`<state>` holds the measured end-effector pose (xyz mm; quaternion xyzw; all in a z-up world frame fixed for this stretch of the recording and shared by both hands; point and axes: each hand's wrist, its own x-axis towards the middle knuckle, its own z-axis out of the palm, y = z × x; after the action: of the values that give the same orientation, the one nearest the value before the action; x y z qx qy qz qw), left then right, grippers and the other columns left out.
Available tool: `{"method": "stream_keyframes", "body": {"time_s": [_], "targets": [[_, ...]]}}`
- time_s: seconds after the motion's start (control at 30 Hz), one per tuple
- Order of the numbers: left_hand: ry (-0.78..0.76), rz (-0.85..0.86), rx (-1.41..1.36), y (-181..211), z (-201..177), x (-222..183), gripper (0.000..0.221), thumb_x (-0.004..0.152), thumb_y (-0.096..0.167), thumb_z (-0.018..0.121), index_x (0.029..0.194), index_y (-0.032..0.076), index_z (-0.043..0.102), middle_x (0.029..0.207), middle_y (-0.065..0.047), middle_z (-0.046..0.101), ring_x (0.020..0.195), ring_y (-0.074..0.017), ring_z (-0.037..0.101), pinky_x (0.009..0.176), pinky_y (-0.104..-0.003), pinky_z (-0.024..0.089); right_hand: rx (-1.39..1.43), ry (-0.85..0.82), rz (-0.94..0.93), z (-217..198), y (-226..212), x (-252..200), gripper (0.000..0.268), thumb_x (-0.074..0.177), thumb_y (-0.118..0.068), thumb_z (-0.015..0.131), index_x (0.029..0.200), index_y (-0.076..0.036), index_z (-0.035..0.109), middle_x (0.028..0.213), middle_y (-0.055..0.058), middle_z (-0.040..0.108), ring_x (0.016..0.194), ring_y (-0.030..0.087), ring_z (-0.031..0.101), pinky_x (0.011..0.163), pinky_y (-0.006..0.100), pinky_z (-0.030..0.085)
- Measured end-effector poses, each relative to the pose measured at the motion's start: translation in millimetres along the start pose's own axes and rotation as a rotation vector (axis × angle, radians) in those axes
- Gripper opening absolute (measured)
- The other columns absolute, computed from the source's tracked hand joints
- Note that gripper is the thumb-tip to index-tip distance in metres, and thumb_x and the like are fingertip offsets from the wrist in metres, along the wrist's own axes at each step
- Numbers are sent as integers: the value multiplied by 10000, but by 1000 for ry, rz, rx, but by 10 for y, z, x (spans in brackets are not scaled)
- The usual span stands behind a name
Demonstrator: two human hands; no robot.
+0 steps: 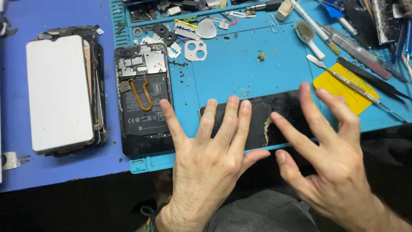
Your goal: Clean adhesive residue from a smartphone screen using a plastic scraper and fingers
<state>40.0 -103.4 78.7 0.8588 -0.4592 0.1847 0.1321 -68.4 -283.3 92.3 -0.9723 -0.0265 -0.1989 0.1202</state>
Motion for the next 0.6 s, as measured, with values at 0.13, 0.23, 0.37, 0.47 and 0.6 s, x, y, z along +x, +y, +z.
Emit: {"method": "stream_keyframes", "body": {"time_s": [0.13,0.23,0.37,0.47,0.6], "targets": [[-16,-1,-8,3,9,-10,803,950,712,636,1453,85,630,1451,-80,602,1307,-329,559,1036,-908,254,-45,-24,18,57,-34,34,523,982,-290,608,1427,-16,639,1637,370,396,1459,526,400,1233,689,350],[-15,-3,6,7,15,-12,813,947,725,638,1456,91,627,1460,-74,589,1322,-326,547,1028,-914,256,-20,-24,3,83,-73,34,521,1003,-308,562,1434,-17,606,1616,363,421,1442,552,409,1250,713,311],[-13,-2,9,8,-1,4,804,955,715,625,1456,87,628,1449,-83,603,1300,-329,570,1033,-907,252,25,-13,1,63,-125,-2,516,1036,-290,448,1418,19,606,1599,343,442,1455,540,397,1243,704,315],[-12,-2,11,8,-3,6,802,952,715,636,1451,87,633,1439,-79,614,1291,-324,583,1032,-904,253,28,-11,8,49,-146,-32,496,1030,-252,462,1418,22,604,1595,339,450,1461,530,399,1242,686,330],[-19,0,3,4,-16,10,812,946,702,671,1459,75,623,1439,-79,606,1309,-329,554,1037,-910,242,13,-23,27,0,-99,-27,459,1018,-243,480,1384,-33,660,1603,341,452,1454,515,390,1255,650,320]]}}
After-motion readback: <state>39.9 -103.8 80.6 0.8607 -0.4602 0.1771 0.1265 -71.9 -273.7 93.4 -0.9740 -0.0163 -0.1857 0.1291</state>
